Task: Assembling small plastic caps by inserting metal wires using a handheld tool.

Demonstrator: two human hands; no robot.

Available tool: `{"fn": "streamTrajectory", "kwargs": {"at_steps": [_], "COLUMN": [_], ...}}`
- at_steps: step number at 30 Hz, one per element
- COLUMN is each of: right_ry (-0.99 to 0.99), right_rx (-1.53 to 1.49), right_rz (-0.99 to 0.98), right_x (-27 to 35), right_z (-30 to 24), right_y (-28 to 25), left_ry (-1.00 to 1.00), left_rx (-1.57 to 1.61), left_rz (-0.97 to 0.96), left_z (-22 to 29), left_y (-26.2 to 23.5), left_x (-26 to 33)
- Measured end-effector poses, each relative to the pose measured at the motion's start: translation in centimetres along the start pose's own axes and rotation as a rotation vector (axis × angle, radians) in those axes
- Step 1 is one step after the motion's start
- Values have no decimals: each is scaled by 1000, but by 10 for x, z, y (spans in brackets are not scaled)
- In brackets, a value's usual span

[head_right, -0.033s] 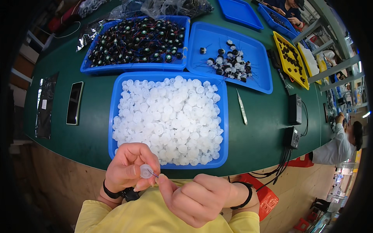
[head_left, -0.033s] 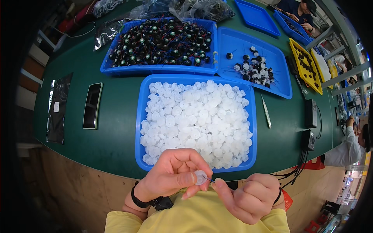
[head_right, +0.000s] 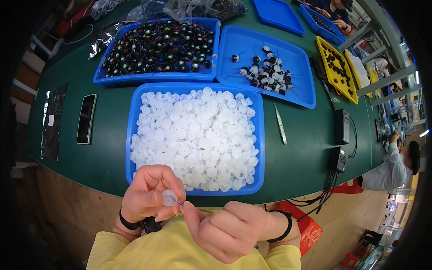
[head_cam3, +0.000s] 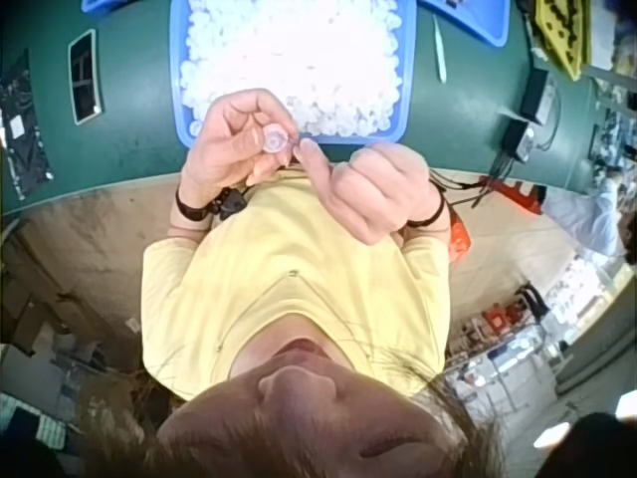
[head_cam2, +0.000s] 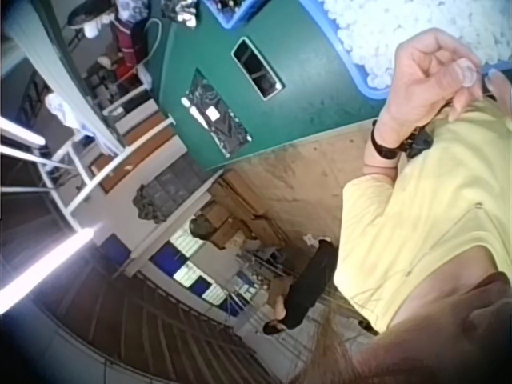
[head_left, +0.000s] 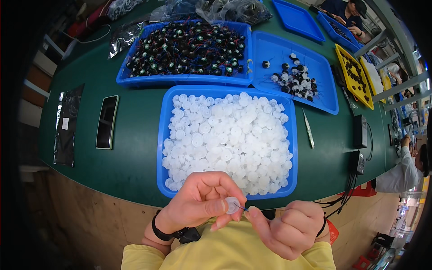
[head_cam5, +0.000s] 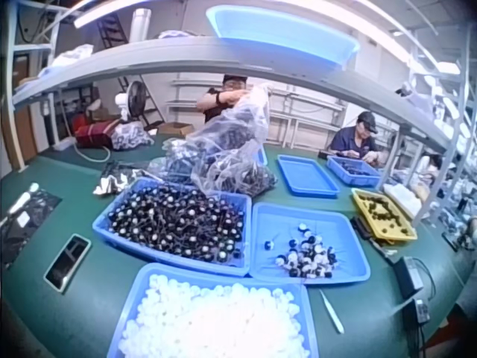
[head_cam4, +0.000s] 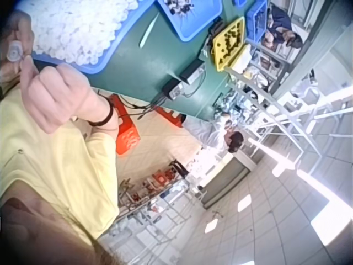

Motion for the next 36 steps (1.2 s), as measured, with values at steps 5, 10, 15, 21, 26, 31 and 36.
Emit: {"fn": "streamTrajectory", "kwargs": {"at_steps": [5, 10, 15, 21, 26, 31, 36], "right_ry": [-12, -40, -22, -9, 42, 94, 201], "right_rx": [-3, 3, 19, -4, -57, -117, -157], "right_rz": [-7, -30, -36, -17, -19, -50, -50], "right_x": [-1, -3, -6, -9, -11, -9, -7], "right_z": [0, -4, -3, 0, 6, 11, 20], "right_y": [1, 3, 3, 5, 5, 6, 5], "left_ry": [-13, 21, 3, -7, -7, -35, -60], "left_rx": [-23, -93, -162, -178, -169, -151, -181], "left_rz": [19, 61, 66, 81, 83, 98, 95], "left_z": [0, 0, -1, -2, -2, -3, -3], "left_y": [-3, -5, -8, -10, -10, -10, -10], "left_x": [1, 1, 2, 3, 1, 2, 2]}}
Point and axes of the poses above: each hand's wrist, its own x-axis away from the middle knuckle, its own y-axis out of the palm, z = x × y, the point moved 9 cm from there along -x, towards the middle knuckle, and after that the axes turned 13 degrees about -x, right-handed, at the moved point
